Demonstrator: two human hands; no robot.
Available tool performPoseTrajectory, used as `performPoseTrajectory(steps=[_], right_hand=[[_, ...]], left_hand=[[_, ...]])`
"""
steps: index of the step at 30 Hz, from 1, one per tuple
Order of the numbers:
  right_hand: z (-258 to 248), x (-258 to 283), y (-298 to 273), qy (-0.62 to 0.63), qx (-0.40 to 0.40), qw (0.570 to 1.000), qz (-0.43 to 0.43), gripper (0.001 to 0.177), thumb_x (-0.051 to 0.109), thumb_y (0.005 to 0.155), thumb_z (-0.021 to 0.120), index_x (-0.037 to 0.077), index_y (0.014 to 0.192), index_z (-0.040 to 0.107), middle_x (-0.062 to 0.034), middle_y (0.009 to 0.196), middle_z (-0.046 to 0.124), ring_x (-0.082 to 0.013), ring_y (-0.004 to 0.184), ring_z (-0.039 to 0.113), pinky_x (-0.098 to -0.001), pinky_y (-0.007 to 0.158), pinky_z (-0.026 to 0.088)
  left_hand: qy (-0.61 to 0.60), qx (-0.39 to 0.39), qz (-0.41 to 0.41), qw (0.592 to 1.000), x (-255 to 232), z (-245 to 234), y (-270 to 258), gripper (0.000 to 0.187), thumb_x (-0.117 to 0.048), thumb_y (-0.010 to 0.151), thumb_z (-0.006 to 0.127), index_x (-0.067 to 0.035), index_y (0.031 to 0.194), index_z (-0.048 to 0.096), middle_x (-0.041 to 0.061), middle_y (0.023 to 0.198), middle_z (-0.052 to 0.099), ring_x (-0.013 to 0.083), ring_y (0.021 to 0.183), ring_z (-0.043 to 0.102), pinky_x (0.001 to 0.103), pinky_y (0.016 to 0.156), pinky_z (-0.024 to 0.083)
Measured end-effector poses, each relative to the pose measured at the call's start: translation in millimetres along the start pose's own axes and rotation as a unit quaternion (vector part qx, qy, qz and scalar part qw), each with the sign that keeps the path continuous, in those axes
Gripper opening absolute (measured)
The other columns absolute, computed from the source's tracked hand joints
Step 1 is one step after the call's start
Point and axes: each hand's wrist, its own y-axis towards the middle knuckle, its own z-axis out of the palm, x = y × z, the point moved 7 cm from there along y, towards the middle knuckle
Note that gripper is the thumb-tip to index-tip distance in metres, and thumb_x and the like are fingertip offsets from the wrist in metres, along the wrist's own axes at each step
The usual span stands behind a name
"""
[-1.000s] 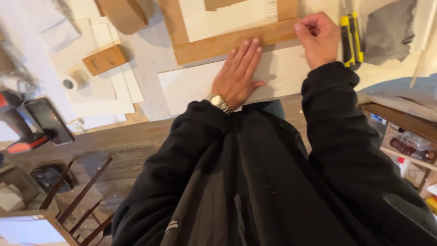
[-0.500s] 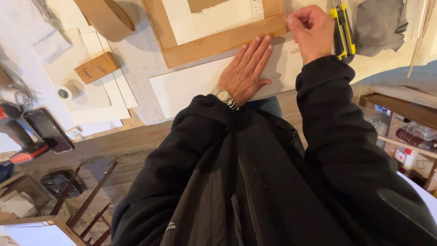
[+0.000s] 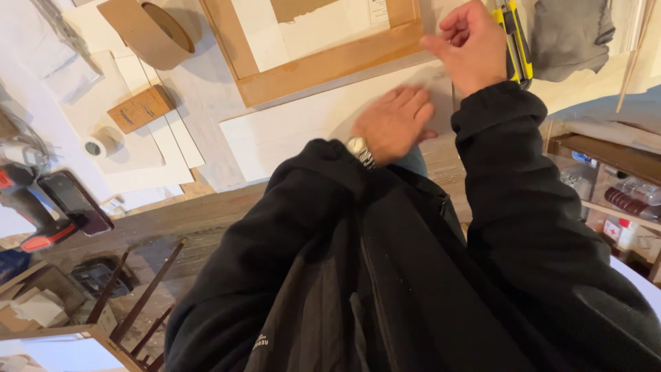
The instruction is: Applying adhesive tape, cleaning the frame with a cloth, and preparing glue for a piece of framed art.
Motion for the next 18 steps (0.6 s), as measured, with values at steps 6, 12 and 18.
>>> performPoseTrajectory(steps=[6,12,18], right_hand=[[3.4,12.7,21.8,-0.065,0.009,0.998,0.000,0.043,0.015,0.090,0.099,0.004,0.099,0.058,0.0006,0.085,0.062,-0.0080,0.074,0.055,-0.0246,0.068,0.051],[4.9,30.6,39.1,-0.069,0.081,0.994,0.001,0.038,0.013,0.090,0.094,0.004,0.096,0.058,-0.0014,0.082,0.063,-0.0090,0.071,0.056,-0.0255,0.065,0.050],[7.1,39.2,42.1,-0.089,0.119,0.988,-0.031,0.035,0.015,0.094,0.092,0.003,0.095,0.058,-0.0048,0.082,0.065,-0.0118,0.072,0.060,-0.0269,0.066,0.052]], left_hand=[[-0.062,-0.073,-0.003,0.995,-13.9,-43.6,-51.0,0.009,-0.016,0.087,0.072,-0.011,0.085,0.066,0.006,0.081,0.066,0.0262,0.078,0.067,0.041,0.063,0.052],[-0.110,-0.162,-0.115,0.974,6.7,-78.3,-84.4,0.035,-0.017,0.094,0.074,-0.011,0.066,0.054,0.007,0.057,0.057,0.0321,0.049,0.056,0.043,0.046,0.042],[-0.114,-0.184,-0.168,0.962,12.5,-87.1,-81.2,0.041,-0.020,0.094,0.074,-0.011,0.063,0.049,0.008,0.053,0.053,0.0342,0.047,0.053,0.044,0.044,0.041]])
